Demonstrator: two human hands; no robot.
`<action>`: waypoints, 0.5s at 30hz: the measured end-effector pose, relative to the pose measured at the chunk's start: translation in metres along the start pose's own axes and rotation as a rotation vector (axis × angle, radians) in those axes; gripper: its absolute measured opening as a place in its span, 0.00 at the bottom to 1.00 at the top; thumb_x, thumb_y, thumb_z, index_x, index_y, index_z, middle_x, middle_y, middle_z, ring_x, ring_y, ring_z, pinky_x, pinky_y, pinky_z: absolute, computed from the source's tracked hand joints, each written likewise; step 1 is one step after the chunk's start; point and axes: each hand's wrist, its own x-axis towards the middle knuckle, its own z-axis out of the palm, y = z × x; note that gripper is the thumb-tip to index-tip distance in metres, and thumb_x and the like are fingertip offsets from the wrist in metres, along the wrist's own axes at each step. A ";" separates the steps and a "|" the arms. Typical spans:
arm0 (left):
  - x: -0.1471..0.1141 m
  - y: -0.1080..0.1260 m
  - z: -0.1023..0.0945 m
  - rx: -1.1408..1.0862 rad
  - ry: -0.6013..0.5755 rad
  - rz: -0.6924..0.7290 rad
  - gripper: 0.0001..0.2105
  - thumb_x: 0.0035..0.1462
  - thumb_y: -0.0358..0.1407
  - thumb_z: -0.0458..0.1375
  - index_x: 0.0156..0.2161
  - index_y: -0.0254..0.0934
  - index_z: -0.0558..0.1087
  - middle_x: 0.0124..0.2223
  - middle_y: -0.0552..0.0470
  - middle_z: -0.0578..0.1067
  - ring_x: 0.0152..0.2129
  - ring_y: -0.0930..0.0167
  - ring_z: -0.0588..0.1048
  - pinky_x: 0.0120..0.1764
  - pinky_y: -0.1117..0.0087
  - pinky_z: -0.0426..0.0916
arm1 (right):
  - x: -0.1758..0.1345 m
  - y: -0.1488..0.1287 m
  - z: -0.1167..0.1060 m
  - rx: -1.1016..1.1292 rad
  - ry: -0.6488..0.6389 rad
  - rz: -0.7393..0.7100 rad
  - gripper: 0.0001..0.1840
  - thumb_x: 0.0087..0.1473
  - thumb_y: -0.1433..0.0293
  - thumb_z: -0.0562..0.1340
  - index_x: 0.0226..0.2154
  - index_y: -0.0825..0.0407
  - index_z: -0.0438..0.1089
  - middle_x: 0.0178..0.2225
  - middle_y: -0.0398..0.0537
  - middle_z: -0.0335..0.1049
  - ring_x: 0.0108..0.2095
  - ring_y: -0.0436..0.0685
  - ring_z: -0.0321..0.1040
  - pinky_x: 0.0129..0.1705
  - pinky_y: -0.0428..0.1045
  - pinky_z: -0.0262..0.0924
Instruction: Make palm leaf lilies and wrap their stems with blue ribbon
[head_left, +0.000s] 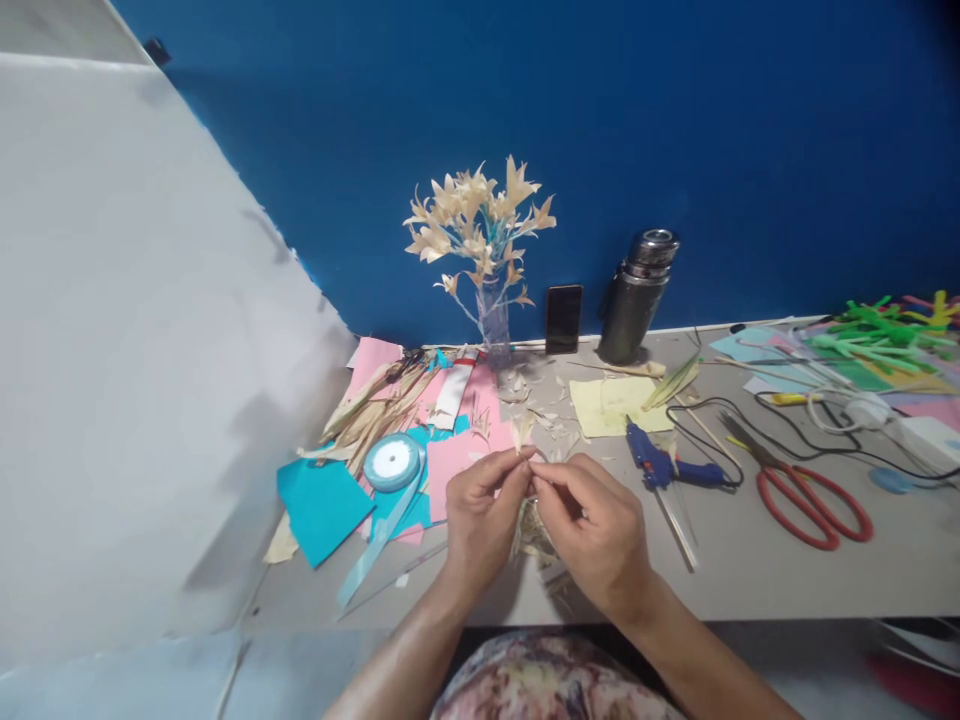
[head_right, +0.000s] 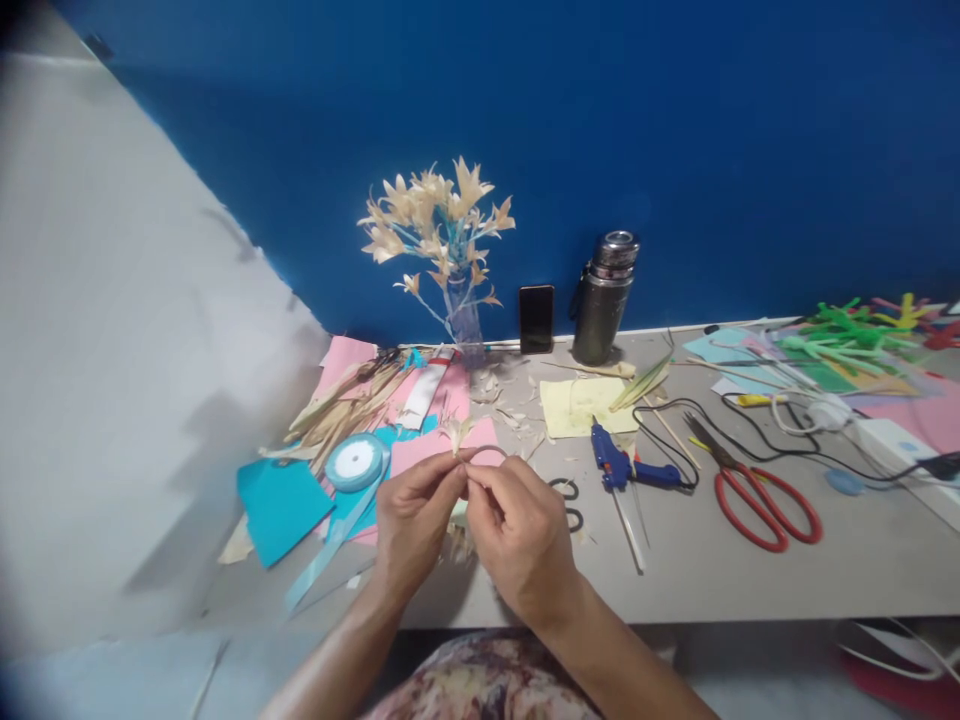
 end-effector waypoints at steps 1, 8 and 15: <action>0.000 0.001 0.000 -0.016 -0.001 -0.005 0.06 0.53 0.32 0.65 0.37 0.40 0.84 0.37 0.48 0.84 0.33 0.66 0.79 0.40 0.69 0.73 | 0.000 0.000 0.000 -0.002 0.000 0.000 0.11 0.61 0.78 0.57 0.36 0.52 0.75 0.25 0.46 0.72 0.25 0.51 0.70 0.28 0.45 0.64; 0.005 0.000 -0.007 -0.364 -0.247 -0.205 0.10 0.52 0.39 0.68 0.38 0.37 0.84 0.27 0.50 0.79 0.24 0.71 0.74 0.33 0.70 0.71 | -0.002 0.000 -0.005 -0.018 -0.002 -0.005 0.10 0.61 0.77 0.58 0.36 0.53 0.75 0.25 0.47 0.71 0.25 0.52 0.69 0.28 0.46 0.64; 0.009 -0.001 -0.006 -0.690 -0.227 -0.406 0.17 0.51 0.48 0.67 0.34 0.33 0.83 0.29 0.46 0.80 0.24 0.71 0.75 0.31 0.70 0.69 | -0.003 -0.002 -0.005 0.001 -0.018 -0.041 0.09 0.60 0.79 0.59 0.37 0.54 0.75 0.25 0.47 0.71 0.25 0.52 0.68 0.28 0.46 0.64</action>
